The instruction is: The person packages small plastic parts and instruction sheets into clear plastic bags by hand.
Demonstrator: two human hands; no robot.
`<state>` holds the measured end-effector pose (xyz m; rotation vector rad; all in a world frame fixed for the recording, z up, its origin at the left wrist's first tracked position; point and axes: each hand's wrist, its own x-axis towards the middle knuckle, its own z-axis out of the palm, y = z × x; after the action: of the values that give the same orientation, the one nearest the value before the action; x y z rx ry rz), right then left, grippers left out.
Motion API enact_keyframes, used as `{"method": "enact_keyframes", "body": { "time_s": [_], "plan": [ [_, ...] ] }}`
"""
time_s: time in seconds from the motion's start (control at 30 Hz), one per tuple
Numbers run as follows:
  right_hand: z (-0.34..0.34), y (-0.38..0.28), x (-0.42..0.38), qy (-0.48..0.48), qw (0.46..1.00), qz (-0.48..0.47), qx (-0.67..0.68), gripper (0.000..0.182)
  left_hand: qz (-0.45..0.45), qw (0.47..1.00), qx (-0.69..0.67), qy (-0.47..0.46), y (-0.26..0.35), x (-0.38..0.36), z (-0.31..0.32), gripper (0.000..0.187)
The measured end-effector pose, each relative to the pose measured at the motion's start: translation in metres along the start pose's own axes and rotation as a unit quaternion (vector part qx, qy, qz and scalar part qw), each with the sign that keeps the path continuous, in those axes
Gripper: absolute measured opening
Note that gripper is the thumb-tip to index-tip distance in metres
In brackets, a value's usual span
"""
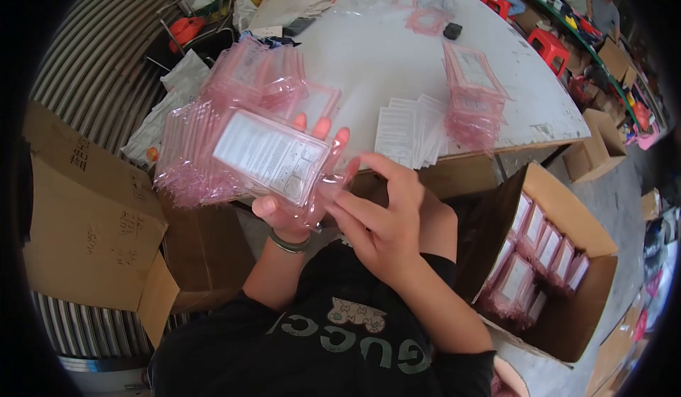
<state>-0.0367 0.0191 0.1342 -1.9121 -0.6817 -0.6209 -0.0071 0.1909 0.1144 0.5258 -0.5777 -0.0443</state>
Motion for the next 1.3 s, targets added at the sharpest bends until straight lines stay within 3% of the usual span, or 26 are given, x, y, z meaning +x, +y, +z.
{"method": "enact_keyframes", "body": {
  "time_s": [0.13,0.17,0.2,0.27,0.3,0.37,0.47,0.5,0.6,0.7,0.8,0.9,1.0,1.1,1.2,1.23,1.3],
  "plan": [
    [0.016,0.002,-0.007,0.043,0.991,0.078,0.102,0.032,0.011,1.000,0.011,0.017,0.003,0.000,0.006,0.120],
    [0.023,0.007,-0.011,0.049,0.975,0.101,0.189,0.031,0.006,1.000,0.022,0.013,0.005,-0.002,0.008,0.122],
    [0.025,0.007,-0.011,0.025,0.939,0.158,0.306,0.031,0.003,0.999,0.034,0.008,0.006,-0.005,0.010,0.123],
    [0.027,0.009,-0.010,-0.029,0.814,0.261,0.518,0.031,0.006,0.999,0.045,-0.013,0.006,-0.009,0.011,0.125],
    [0.027,0.003,-0.006,-0.006,0.797,0.260,0.545,0.029,0.011,0.999,0.046,-0.028,0.003,-0.010,0.009,0.125],
    [0.029,0.007,-0.012,-0.013,0.793,0.264,0.549,0.025,0.024,0.996,0.044,-0.077,-0.002,-0.010,0.002,0.123],
    [0.034,0.009,-0.020,-0.018,0.789,0.264,0.555,0.022,0.003,0.998,0.015,-0.060,0.001,-0.015,0.004,0.121],
    [0.035,0.011,-0.023,-0.016,0.789,0.263,0.555,0.020,0.012,0.994,0.000,-0.112,-0.001,-0.014,-0.001,0.115],
    [0.037,0.024,-0.034,-0.041,0.778,0.281,0.561,0.019,0.010,0.993,0.014,-0.114,-0.002,-0.015,-0.002,0.114],
    [0.040,0.017,-0.031,-0.017,0.803,0.234,0.548,0.019,-0.006,0.997,-0.008,-0.079,0.002,-0.017,0.001,0.119],
    [0.040,0.011,-0.026,-0.020,0.821,0.250,0.513,0.019,-0.002,0.992,0.021,-0.124,-0.005,-0.019,-0.003,0.115],
    [0.038,0.013,-0.028,-0.032,0.793,0.285,0.537,0.020,-0.024,0.996,-0.009,-0.081,-0.005,-0.021,0.000,0.117],
    [0.029,0.019,-0.028,-0.060,0.817,0.246,0.519,0.019,-0.016,0.994,0.000,-0.107,-0.003,-0.017,-0.002,0.115],
    [0.022,0.010,-0.020,0.006,0.816,0.224,0.533,0.017,-0.021,1.000,0.001,-0.015,0.003,-0.018,0.009,0.117],
    [0.008,0.004,-0.014,0.079,0.708,0.350,0.609,0.016,-0.092,0.981,0.165,0.039,0.016,-0.015,0.017,0.110],
    [0.010,0.022,-0.026,0.100,0.754,0.347,0.549,0.017,-0.101,0.969,0.226,0.002,0.012,-0.016,0.012,0.099],
    [-0.009,0.014,-0.014,0.118,0.755,0.356,0.539,0.019,-0.111,0.969,0.220,0.028,0.004,-0.013,-0.007,0.089]
  ]
}}
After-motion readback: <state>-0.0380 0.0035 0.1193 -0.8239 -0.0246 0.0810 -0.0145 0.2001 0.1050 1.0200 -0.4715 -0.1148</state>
